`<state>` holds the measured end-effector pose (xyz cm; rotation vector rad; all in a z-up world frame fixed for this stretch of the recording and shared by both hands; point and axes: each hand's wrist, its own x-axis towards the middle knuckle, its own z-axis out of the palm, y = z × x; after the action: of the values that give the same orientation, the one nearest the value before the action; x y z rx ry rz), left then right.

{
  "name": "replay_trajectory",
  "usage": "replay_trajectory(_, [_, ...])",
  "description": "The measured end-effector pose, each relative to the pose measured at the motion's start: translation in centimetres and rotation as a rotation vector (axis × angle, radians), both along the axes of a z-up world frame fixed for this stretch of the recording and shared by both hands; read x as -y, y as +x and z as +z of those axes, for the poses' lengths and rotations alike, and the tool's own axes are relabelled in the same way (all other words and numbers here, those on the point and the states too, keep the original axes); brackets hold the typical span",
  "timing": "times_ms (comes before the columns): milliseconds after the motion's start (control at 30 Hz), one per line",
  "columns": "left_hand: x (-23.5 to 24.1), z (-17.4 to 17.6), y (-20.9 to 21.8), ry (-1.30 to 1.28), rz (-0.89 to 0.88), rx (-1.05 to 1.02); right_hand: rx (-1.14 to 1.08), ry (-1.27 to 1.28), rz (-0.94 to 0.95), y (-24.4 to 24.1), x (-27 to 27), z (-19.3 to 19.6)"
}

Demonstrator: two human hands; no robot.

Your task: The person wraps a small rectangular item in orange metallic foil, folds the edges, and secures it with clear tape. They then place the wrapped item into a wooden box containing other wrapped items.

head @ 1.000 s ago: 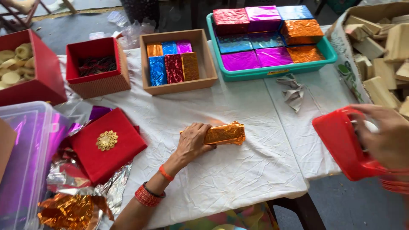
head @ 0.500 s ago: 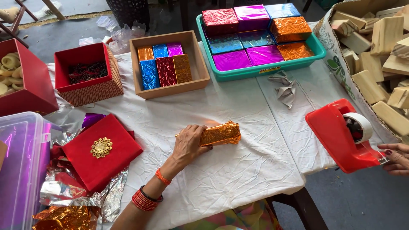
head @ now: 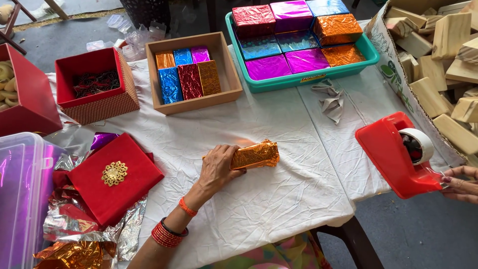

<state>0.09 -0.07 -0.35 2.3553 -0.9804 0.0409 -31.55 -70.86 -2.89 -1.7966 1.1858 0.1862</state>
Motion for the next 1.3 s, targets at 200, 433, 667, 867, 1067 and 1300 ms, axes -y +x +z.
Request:
replay_trajectory(200, [0.1, -0.1, 0.0, 0.005, 0.003, -0.015, 0.005, 0.019, -0.018, -0.4, 2.3, -2.0])
replay_trajectory(433, [0.0, -0.5, 0.1, -0.004, 0.004, 0.008, 0.192, 0.172, -0.072, -3.9, 8.9, -7.4])
replay_trajectory(667, [0.0, -0.1, 0.0, -0.008, 0.0, 0.019, 0.179, 0.182, -0.251, -2.8, 4.6, -4.4])
replay_trajectory(867, [0.0, 0.0, 0.0, -0.014, 0.007, 0.005, 0.187, 0.201, -0.158, -5.5, 6.9, -6.5])
replay_trajectory(1067, [-0.1, -0.2, 0.0, -0.007, 0.009, 0.018, 0.133, 0.03, -0.121, -4.9, 3.9, -6.3])
replay_trajectory(1300, [0.0, 0.2, -0.1, -0.002, 0.015, -0.003, -0.038, -0.156, -0.243, -5.7, 2.5, -5.7])
